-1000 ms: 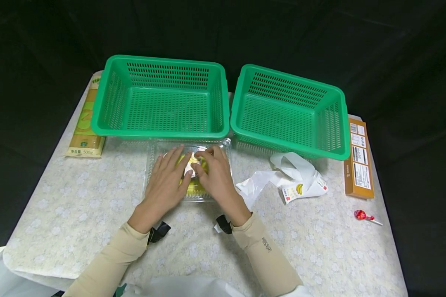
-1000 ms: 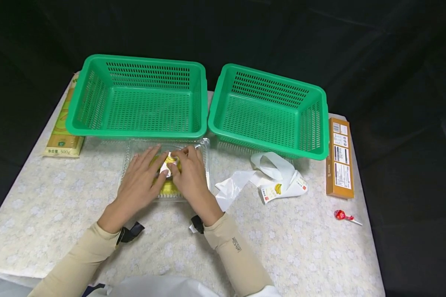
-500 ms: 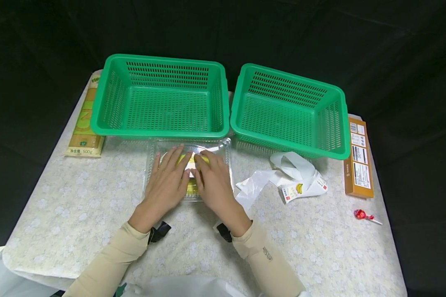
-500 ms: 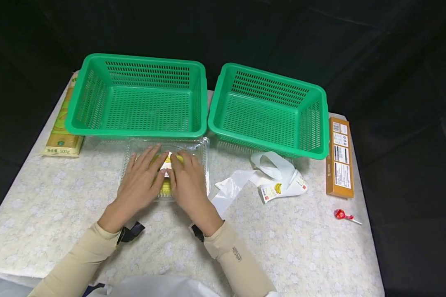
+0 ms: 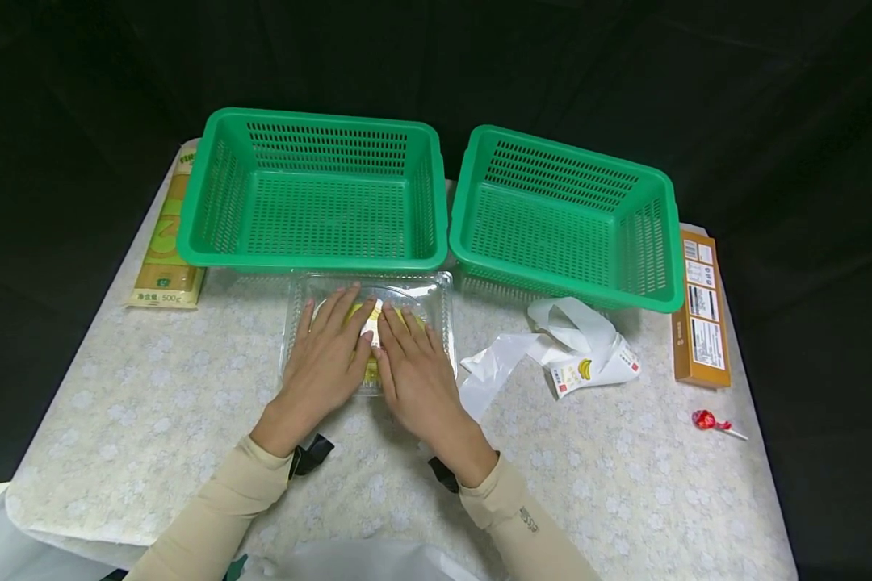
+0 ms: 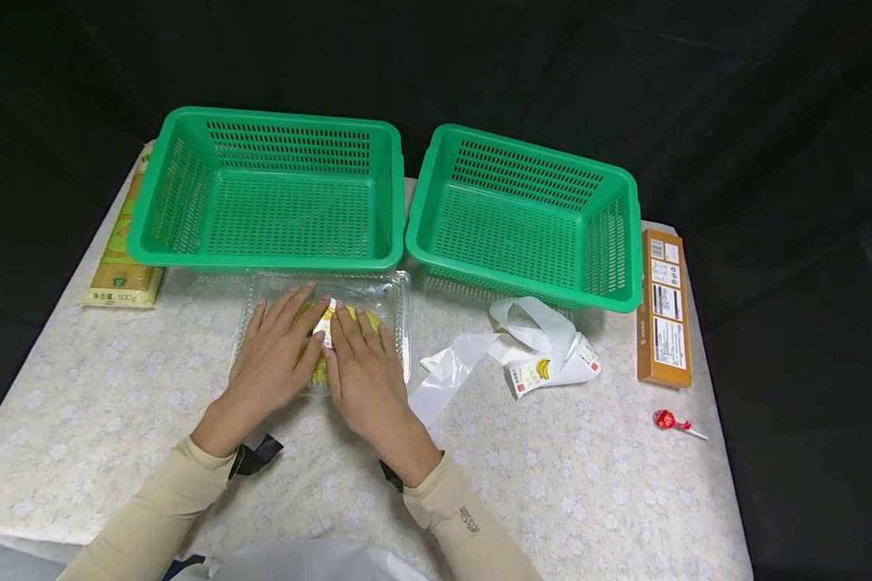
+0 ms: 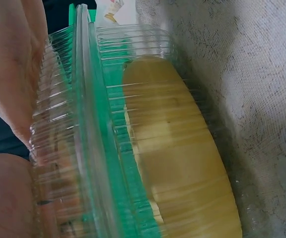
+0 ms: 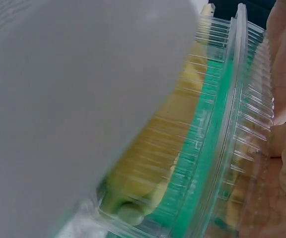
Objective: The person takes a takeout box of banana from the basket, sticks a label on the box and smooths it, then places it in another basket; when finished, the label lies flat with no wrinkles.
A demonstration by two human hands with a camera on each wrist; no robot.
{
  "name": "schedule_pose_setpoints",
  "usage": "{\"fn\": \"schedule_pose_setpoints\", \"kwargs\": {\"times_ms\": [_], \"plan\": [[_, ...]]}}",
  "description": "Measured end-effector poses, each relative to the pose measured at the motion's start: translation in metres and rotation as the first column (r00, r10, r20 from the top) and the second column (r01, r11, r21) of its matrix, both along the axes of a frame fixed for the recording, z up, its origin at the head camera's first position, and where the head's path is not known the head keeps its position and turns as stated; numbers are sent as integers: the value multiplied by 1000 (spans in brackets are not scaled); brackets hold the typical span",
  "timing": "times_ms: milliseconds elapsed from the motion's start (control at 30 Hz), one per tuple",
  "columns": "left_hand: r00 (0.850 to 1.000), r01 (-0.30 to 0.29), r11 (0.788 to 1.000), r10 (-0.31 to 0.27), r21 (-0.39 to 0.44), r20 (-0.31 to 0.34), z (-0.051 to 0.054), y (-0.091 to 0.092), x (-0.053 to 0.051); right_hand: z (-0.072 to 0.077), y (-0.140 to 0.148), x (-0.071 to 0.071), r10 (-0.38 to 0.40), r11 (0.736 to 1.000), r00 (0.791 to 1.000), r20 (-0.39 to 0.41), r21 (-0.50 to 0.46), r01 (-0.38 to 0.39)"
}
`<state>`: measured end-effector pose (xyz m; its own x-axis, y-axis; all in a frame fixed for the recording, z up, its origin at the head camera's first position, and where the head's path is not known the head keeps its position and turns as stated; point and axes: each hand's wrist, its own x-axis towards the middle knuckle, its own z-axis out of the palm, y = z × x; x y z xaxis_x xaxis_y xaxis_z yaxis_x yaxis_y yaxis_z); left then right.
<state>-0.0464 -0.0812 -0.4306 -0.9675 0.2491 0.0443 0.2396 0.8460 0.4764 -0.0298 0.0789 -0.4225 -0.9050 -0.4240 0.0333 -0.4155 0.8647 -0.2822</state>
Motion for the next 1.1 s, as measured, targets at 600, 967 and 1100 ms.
{"fn": "schedule_pose_setpoints", "kwargs": {"times_ms": [600,967,1100], "plan": [[1000,-2,1000,2,4,21,1,0,0,3,7,5,37,998,997,69,45,-40],[1000,-17,1000,16,19,4,1,-1,-1,-1,17,21,102,995,995,4,12,-102],[1000,-10,1000,10,19,19,2,0,-2,0,19,21,112,993,993,28,-46,-110]]}}
